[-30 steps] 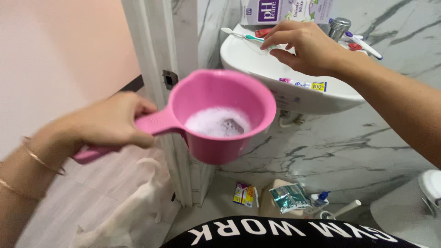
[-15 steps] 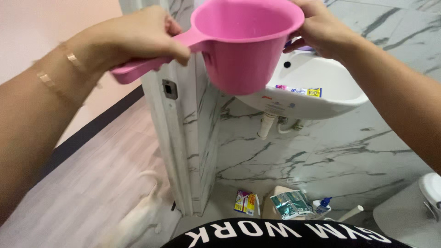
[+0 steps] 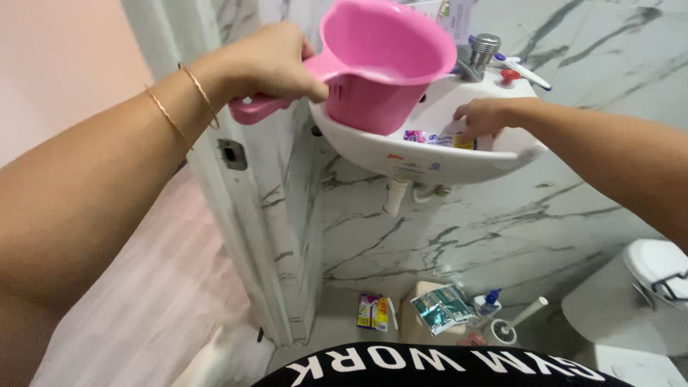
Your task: The person cleans a blue circular object and a pink plastic scoop in a bathroom sink. They use a toothbrush to scrub the blue object under running water, then rinse it. The person also rinses the pink scoop and fills it with water from the tap.
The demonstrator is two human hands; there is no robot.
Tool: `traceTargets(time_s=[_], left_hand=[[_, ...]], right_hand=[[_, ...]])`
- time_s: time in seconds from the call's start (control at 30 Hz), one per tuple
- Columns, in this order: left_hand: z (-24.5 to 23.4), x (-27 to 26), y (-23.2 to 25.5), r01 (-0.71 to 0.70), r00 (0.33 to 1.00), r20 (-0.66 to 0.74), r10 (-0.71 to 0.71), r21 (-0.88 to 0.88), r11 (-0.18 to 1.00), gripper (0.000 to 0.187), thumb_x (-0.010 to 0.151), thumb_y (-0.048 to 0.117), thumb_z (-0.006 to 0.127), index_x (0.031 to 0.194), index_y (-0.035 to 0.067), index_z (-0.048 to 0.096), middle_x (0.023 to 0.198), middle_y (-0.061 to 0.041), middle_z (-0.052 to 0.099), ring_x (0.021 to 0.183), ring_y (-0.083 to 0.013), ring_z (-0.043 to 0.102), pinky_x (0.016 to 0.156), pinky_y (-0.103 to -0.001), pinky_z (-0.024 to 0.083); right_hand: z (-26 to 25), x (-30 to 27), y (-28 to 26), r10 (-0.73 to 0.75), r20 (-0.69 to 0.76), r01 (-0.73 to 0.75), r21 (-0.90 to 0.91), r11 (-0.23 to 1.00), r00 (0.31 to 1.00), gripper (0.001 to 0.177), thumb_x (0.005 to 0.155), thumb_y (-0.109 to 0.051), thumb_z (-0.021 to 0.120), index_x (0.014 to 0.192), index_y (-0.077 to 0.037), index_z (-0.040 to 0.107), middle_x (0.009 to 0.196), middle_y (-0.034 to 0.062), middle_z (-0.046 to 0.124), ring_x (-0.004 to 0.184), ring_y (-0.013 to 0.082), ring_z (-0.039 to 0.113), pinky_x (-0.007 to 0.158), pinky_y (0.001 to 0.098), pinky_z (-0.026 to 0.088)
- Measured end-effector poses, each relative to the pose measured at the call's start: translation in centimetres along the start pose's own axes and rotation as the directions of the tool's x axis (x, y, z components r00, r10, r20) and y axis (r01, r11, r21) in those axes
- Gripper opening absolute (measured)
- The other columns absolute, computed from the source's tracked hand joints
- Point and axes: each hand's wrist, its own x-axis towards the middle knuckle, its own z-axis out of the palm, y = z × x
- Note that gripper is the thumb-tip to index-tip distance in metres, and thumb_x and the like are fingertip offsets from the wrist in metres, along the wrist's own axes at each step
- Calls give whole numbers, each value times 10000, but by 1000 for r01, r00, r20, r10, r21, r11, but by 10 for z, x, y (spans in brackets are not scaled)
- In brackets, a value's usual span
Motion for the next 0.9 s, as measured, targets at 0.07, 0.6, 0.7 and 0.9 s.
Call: traceTargets(time_s=[0.07,0.6,0.7,0.9], left_hand=[[7,8,1,26,998,51,-30,72,997,250,728,192,786,808,-38,735,646,-141,679,534,-204,638,478,-362,506],[37,51,-34,-131,963,240,119,34,991,295,723,150,753,979,7,721,660,-111,661,573,-220,627,516,-389,508],[32,44,-36,-71,963,266,46,82,994,337,773,130,741,1093,50,673,676,-98,635,567,-228,617,475,-430,494],[32,45,-33,-23,942,326,-77,292,956,387,864,129,691,1220,59,554,745,-197,649,604,-331,651,527,-464,529]], right_hand=[[3,-3,-3,98,154,-90,-58,994,983,552,824,-307,812,1332,-156,657,994,97,730,775,227,682,628,341,581],[-26,-52,-15,37,144,-75,273,959,989,468,858,-193,741,1321,-158,682,1156,70,761,908,200,727,813,357,621],[-41,-60,-23,21,-109,12,292,956,994,372,882,-134,670,1249,-141,729,1093,68,779,874,219,765,796,363,619],[-67,-66,-59,-184,-666,274,31,961,723,231,965,-126,674,1176,-51,734,1002,141,766,875,264,741,789,404,598]])
